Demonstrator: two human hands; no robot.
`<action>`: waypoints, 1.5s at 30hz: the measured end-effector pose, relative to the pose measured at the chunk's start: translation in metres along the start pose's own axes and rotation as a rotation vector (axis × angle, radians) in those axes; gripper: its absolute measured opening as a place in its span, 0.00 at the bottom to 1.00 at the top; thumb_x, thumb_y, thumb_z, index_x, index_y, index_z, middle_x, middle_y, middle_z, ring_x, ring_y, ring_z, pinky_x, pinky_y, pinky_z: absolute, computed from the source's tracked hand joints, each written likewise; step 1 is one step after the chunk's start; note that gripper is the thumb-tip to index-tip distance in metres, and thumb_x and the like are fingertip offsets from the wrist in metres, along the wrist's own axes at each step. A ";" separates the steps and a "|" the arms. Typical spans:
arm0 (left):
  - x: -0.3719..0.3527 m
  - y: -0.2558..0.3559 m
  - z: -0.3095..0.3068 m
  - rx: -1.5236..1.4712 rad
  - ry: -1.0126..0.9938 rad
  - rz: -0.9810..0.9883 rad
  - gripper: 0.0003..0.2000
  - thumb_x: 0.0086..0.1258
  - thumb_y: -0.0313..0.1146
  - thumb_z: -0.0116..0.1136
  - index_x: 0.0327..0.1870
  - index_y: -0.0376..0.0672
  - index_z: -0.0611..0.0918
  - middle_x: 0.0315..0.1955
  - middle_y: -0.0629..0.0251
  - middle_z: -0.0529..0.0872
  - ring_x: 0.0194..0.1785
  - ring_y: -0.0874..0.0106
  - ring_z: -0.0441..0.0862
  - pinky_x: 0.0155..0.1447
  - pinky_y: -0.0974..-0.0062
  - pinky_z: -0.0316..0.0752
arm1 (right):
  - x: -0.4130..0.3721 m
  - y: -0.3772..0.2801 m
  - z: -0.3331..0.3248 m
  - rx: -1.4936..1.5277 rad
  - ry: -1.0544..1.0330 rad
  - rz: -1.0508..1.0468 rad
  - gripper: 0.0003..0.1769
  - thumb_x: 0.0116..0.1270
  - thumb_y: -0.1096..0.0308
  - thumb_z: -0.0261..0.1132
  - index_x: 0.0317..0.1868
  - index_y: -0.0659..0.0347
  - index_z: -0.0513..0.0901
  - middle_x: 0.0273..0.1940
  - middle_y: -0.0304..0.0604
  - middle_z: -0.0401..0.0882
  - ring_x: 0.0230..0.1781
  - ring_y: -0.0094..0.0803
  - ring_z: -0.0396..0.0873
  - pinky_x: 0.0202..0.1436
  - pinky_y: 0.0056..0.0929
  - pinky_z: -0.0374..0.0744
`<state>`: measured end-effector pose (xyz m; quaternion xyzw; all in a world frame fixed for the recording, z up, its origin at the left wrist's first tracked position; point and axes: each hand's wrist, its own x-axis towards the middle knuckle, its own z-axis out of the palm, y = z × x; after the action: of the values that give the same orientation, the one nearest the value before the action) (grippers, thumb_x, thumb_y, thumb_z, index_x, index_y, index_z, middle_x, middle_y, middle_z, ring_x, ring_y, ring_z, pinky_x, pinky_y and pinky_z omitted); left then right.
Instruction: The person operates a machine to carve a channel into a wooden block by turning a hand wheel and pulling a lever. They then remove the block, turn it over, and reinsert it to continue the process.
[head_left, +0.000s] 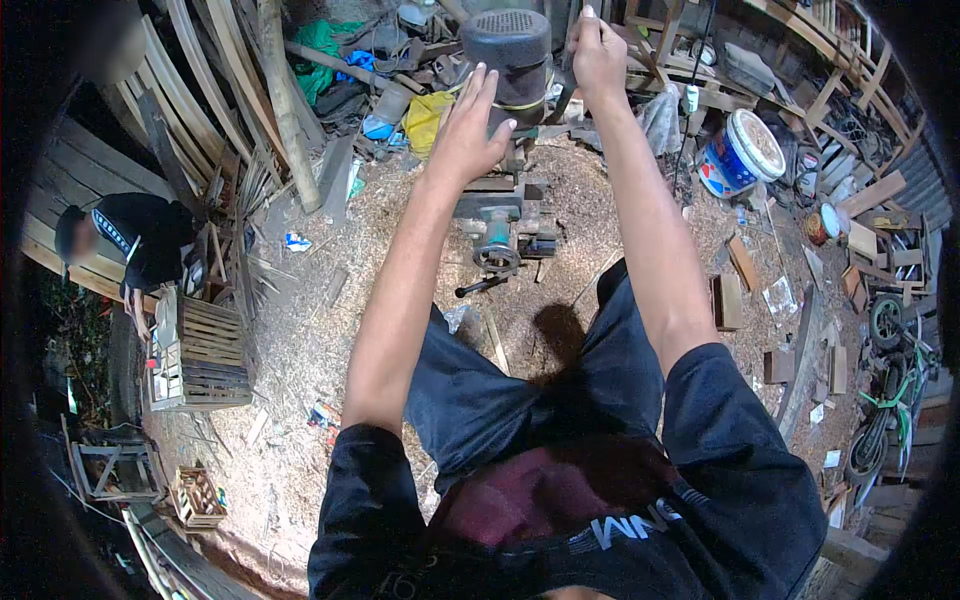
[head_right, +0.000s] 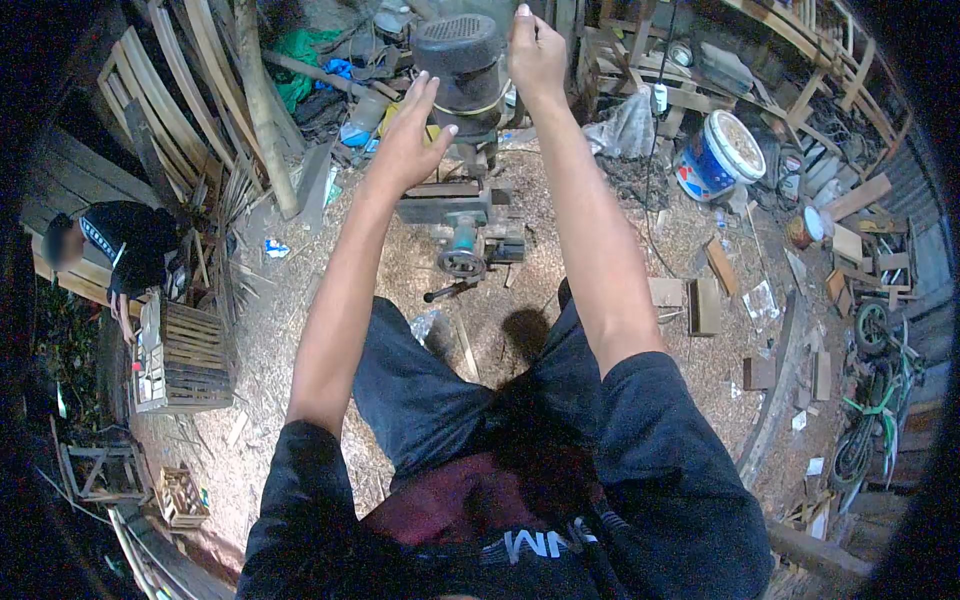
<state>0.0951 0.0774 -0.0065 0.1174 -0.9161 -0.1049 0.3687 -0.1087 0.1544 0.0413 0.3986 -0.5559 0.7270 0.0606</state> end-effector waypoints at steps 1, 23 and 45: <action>-0.005 -0.003 0.002 -0.019 -0.006 -0.003 0.35 0.65 0.34 0.62 0.72 0.34 0.62 0.73 0.43 0.59 0.76 0.51 0.57 0.76 0.60 0.56 | -0.008 0.000 -0.003 -0.045 -0.011 -0.015 0.26 0.76 0.48 0.54 0.30 0.64 0.78 0.26 0.35 0.75 0.27 0.20 0.69 0.32 0.24 0.68; -0.144 -0.069 0.108 -0.166 -0.259 -0.380 0.31 0.65 0.41 0.61 0.67 0.36 0.71 0.65 0.42 0.72 0.70 0.52 0.69 0.73 0.60 0.64 | -0.143 -0.023 -0.045 0.149 -0.164 0.349 0.30 0.79 0.50 0.45 0.22 0.61 0.71 0.23 0.38 0.69 0.24 0.27 0.67 0.34 0.29 0.67; -0.251 -0.098 0.215 -0.316 -0.287 -0.790 0.15 0.66 0.33 0.62 0.50 0.38 0.76 0.48 0.49 0.76 0.56 0.48 0.73 0.61 0.54 0.69 | -0.253 0.053 -0.041 -0.857 -0.437 0.509 0.26 0.64 0.71 0.61 0.59 0.77 0.66 0.42 0.72 0.78 0.43 0.66 0.79 0.49 0.58 0.76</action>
<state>0.1342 0.0805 -0.3494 0.3845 -0.8157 -0.3915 0.1830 0.0129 0.2598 -0.1657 0.3327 -0.8811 0.3270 -0.0773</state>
